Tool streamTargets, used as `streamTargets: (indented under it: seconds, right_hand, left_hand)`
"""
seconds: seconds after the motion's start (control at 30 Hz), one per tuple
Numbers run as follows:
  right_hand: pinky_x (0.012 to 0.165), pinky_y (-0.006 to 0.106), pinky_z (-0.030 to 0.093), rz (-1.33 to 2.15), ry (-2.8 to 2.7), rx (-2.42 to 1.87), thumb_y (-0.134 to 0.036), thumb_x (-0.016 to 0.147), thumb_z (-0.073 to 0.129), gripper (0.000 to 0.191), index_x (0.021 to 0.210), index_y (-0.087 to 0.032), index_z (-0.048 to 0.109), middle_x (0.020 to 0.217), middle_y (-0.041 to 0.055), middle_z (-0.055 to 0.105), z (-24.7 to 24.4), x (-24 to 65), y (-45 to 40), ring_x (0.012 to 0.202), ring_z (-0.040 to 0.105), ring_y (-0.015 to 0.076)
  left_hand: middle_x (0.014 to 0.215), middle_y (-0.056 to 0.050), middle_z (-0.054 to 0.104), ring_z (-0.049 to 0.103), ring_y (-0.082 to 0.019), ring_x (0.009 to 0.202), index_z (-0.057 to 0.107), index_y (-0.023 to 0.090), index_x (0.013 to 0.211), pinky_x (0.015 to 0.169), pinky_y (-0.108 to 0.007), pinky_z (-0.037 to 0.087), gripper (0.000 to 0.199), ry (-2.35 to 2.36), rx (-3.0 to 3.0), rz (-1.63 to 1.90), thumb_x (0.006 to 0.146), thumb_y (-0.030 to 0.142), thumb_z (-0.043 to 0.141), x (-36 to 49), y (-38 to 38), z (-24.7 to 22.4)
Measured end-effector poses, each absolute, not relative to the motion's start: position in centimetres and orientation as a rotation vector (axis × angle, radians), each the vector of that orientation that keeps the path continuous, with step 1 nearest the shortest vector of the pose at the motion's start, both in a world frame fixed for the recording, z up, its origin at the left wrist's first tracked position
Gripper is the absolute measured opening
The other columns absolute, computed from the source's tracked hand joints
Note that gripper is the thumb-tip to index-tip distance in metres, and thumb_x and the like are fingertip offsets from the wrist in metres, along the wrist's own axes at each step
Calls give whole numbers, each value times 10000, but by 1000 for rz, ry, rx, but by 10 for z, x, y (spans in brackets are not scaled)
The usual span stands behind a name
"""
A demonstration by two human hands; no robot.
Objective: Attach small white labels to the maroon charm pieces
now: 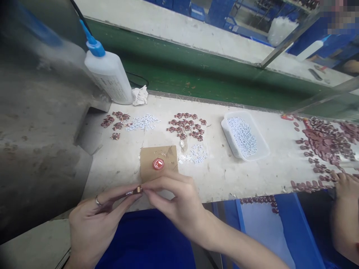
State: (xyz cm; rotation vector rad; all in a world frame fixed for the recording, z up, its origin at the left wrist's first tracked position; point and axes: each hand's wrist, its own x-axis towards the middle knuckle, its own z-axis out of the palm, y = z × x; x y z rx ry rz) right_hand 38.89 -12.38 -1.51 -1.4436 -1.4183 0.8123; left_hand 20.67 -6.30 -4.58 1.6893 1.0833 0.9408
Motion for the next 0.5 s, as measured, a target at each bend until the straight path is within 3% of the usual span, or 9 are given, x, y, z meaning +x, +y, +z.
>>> streamTargets:
  seconds: [0.13, 0.23, 0.33, 0.5]
  right_hand:
    - [700, 304, 643, 569, -1746, -1468, -102, 1020, 561, 271, 1213, -203, 723, 1045, 91, 772, -11, 391, -126, 866, 758, 190]
    - [699, 309, 649, 485, -1863, -1458, -86, 1026, 542, 267, 1215, -161, 714, 1037, 114, 772, -4, 397, -125, 870, 764, 201]
    - [703, 313, 654, 592, -1726, -1472, -107, 1005, 602, 244, 1194, -198, 726, 1012, 87, 768, 1, 403, -123, 863, 761, 195]
    - [833, 338, 678, 958, -1327, -1434, -228, 931, 758, 286, 1215, -254, 735, 1051, 50, 766, 0, 403, -118, 943, 761, 186]
  left_hand:
    - [888, 130, 781, 761, -66, 737, 799, 353, 940, 799, -71, 614, 193, 1082, 1613, 945, 805, 217, 822, 208, -64, -49]
    - [899, 113, 784, 770, -95, 757, 807, 337, 937, 795, -93, 626, 184, 1054, 1531, 930, 801, 214, 822, 213, -65, -47]
    - [896, 110, 784, 771, -101, 753, 807, 324, 930, 795, -90, 622, 193, 1025, 1504, 942, 789, 193, 827, 221, -65, -41]
    - [951, 139, 782, 769, -59, 815, 776, 362, 1013, 844, -57, 597, 284, 1010, 1542, 992, 824, 150, 785, 232, -64, -37]
